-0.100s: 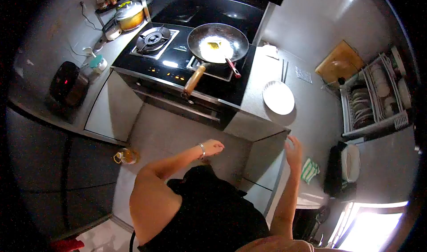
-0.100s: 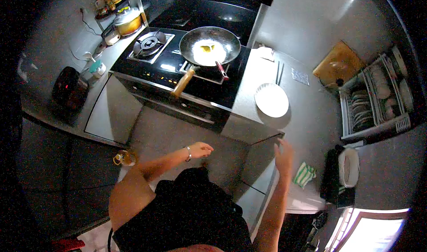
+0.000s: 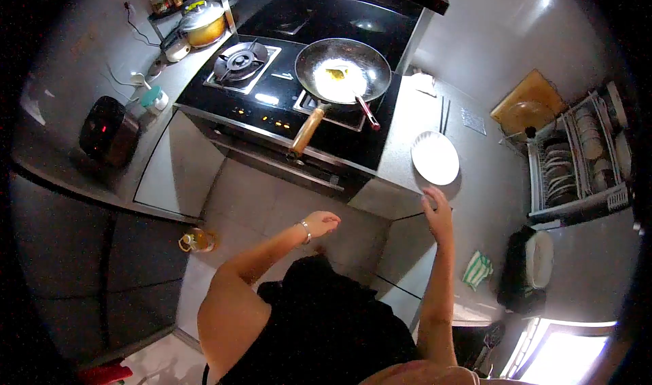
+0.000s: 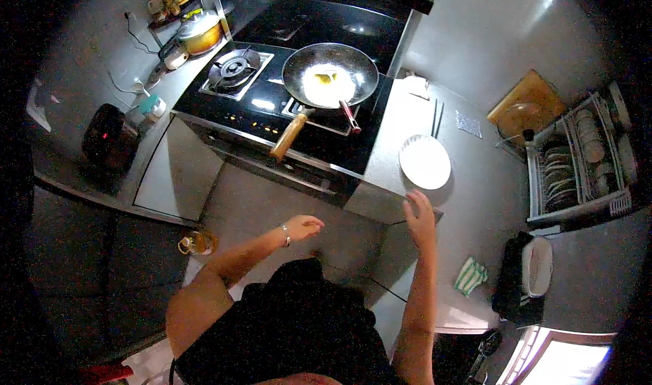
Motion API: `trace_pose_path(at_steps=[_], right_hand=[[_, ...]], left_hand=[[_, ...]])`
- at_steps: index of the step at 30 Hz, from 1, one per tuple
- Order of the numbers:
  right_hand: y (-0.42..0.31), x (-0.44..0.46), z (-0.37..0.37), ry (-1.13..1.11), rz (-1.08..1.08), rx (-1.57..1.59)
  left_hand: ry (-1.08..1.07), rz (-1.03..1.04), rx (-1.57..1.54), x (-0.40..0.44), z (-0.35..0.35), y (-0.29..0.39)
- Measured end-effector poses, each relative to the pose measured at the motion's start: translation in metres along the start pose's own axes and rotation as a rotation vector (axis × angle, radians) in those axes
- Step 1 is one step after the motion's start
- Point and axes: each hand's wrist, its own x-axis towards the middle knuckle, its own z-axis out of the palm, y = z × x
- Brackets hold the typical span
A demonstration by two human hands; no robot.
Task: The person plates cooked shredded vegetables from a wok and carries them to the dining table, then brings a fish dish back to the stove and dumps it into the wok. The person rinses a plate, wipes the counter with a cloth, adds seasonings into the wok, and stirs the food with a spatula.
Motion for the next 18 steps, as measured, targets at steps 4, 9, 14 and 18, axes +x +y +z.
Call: trace_pose_path(at_steps=[4,9,14,18], right_hand=[[-0.065,0.082,0.037,-0.141,0.003,0.327],[-0.086,0.176,0.100,0.015,-0.364,0.105],[-0.087,0.216,0.125,-0.040,-0.423,-0.105],[-0.091,0.237,0.113,-0.150,-0.200,-0.326]], left_hand=[[0.081,0.006,-0.245,-0.007,-0.020,-0.021],[0.231,-0.042,-0.532,-0.015,-0.052,-0.009],[0.366,0.136,-1.009,-0.027,-0.106,0.047],[0.162,0.322,-1.182,-0.012,-0.128,0.102]])
